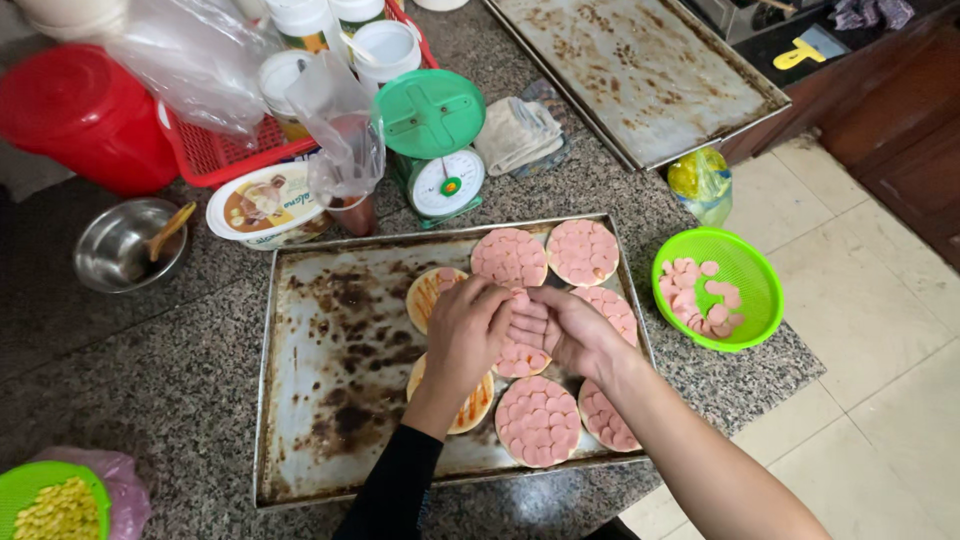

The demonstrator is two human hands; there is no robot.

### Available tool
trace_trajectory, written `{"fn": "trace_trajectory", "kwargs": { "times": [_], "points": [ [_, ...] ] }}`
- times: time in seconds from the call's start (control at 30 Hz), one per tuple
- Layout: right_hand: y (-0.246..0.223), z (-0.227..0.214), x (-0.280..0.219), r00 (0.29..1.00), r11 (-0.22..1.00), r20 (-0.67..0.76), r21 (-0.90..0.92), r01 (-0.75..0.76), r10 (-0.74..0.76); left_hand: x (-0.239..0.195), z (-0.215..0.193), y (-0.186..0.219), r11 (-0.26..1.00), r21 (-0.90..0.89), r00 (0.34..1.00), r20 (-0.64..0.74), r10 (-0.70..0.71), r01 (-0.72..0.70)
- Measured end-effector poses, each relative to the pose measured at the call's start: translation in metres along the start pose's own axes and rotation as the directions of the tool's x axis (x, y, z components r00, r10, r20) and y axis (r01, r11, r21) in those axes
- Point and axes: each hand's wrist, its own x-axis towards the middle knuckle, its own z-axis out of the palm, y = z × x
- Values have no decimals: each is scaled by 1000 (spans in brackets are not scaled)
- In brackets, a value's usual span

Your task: The person places sliced sausage pieces by hand onto small round dough bases arranged on a metal baking tray. The dough bases already have sauce applied. The person picks slices from a green colander and arranges them in overlapping patterns on each base.

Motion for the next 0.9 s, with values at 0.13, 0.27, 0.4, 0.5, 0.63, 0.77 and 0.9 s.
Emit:
{"fn": "trace_trajectory", "kwargs": {
  "times": [0.13,0.27,0.4,0.5,0.63,0.77,0.9],
  "points": [
    [-4,9,5,993,995,-116,-96,4,-15,-4,1,-35,969,-199,982,-93,-168,147],
    [-6,12,12,988,991,-155,-136,5,-26,-16,-14,-90,903,-57,902,-47,-429,426],
    [-3,11,25,977,991,-210,-130,-4,-23,-20,-12,-129,826,128,833,-10,-553,549],
    [0,9,36,976,989,-216,-147,-15,-18,-21,3,-136,841,109,843,33,-537,531],
    [5,2,46,973,986,-229,-167,-13,-26,-23,21,-128,886,31,863,212,-458,463],
    [9,-7,47,983,978,-183,-207,-9,-30,-25,28,-122,882,203,866,190,-462,426],
    [12,-9,45,981,972,-195,-232,-27,-20,-25,33,-125,889,297,915,96,-392,349]
  ]
}}
